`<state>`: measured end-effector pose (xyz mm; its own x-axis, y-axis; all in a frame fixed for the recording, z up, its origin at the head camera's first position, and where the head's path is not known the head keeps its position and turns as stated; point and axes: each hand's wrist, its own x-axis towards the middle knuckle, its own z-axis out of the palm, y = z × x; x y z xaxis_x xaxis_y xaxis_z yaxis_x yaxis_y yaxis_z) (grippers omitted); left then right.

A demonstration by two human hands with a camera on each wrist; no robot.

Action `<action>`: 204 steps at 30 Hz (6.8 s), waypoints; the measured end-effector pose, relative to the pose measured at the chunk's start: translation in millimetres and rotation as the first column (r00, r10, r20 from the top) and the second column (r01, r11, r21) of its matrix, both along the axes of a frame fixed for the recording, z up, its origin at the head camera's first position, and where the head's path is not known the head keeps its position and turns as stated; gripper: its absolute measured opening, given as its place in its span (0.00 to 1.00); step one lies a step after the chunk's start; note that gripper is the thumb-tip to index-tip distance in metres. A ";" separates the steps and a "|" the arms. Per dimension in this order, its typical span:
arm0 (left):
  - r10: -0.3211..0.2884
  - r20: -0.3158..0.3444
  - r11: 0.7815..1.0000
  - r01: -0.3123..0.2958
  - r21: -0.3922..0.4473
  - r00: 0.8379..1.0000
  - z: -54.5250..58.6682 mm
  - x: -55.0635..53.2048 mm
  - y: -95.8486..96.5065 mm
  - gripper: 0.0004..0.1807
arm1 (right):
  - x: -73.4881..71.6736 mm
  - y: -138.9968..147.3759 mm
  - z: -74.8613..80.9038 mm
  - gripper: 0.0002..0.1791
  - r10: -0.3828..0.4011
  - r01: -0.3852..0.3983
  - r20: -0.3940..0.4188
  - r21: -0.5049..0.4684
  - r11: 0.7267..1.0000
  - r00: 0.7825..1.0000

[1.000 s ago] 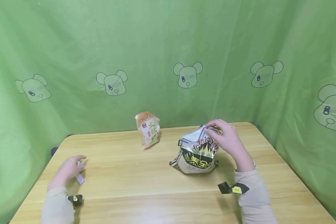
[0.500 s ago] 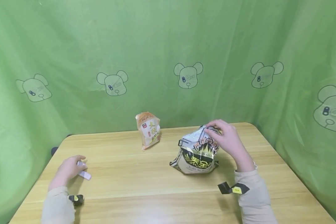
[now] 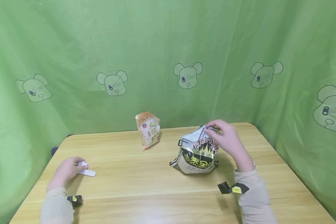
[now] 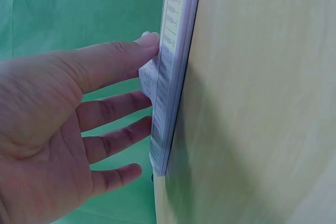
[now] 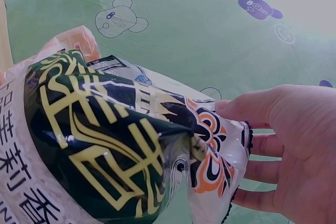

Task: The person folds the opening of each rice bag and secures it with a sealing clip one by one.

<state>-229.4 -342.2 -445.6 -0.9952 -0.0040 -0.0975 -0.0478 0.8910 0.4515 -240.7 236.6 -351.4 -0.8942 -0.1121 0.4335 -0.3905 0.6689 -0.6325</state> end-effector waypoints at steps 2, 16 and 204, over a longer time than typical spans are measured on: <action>-0.005 -0.005 1.000 0.005 0.004 1.000 -0.6 -1.2 -0.5 0.28 | -0.2 0.1 0.3 0.13 -0.001 0.001 0.005 0.000 1.000 1.000; 0.011 -0.068 0.999 -0.009 0.032 0.998 -1.2 -3.7 4.8 0.18 | -0.5 1.8 -3.5 0.14 -0.009 0.008 0.017 0.012 1.000 1.000; -0.406 -0.681 0.751 0.647 0.130 0.609 80.0 -34.2 277.3 0.08 | 0.0 0.7 0.1 0.13 -0.013 0.014 -0.016 0.045 0.999 1.000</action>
